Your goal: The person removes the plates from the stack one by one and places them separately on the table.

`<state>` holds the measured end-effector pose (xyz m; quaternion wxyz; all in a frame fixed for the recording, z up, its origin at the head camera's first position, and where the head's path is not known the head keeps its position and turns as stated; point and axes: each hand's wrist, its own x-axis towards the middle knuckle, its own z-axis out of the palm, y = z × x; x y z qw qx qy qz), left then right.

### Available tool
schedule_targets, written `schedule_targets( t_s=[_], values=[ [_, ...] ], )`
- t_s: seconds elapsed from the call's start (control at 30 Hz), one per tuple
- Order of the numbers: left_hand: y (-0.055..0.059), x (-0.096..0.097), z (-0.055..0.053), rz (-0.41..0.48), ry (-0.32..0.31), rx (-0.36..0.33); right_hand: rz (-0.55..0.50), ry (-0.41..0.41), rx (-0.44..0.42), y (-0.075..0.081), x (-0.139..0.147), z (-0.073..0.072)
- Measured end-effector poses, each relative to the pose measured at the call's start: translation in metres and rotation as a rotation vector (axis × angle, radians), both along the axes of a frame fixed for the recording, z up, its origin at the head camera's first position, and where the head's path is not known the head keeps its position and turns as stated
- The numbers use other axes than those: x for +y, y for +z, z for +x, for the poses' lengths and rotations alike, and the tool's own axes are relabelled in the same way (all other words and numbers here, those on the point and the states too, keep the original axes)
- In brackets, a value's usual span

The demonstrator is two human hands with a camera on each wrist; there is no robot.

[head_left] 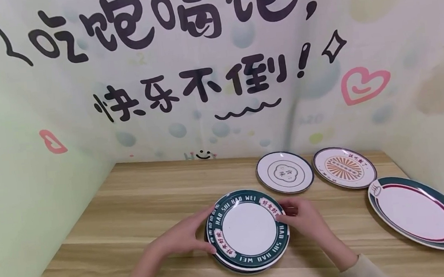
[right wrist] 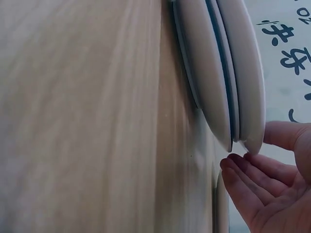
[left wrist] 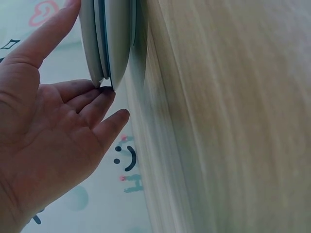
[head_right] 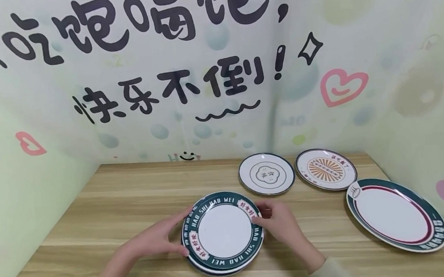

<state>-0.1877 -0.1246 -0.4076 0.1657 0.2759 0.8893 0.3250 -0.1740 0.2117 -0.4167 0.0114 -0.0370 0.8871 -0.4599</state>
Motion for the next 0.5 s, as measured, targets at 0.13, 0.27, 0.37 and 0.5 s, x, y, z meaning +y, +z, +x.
schedule_targets(
  t_s=[0.13,0.27,0.37,0.5],
  values=[
    [0.0,-0.002,0.001,0.004,0.002,-0.004,0.068,-0.052,0.021,0.003,-0.007,0.002],
    [-0.002,-0.003,0.002,0.011,-0.002,-0.014,0.106,-0.046,0.029,0.005,-0.008,0.002],
    [-0.003,-0.002,0.002,0.009,0.01,-0.03,0.126,-0.048,0.024,0.008,-0.006,0.002],
    [-0.004,-0.001,0.002,0.021,0.028,-0.045,0.141,-0.063,0.016,0.013,0.001,0.0]
  ],
)
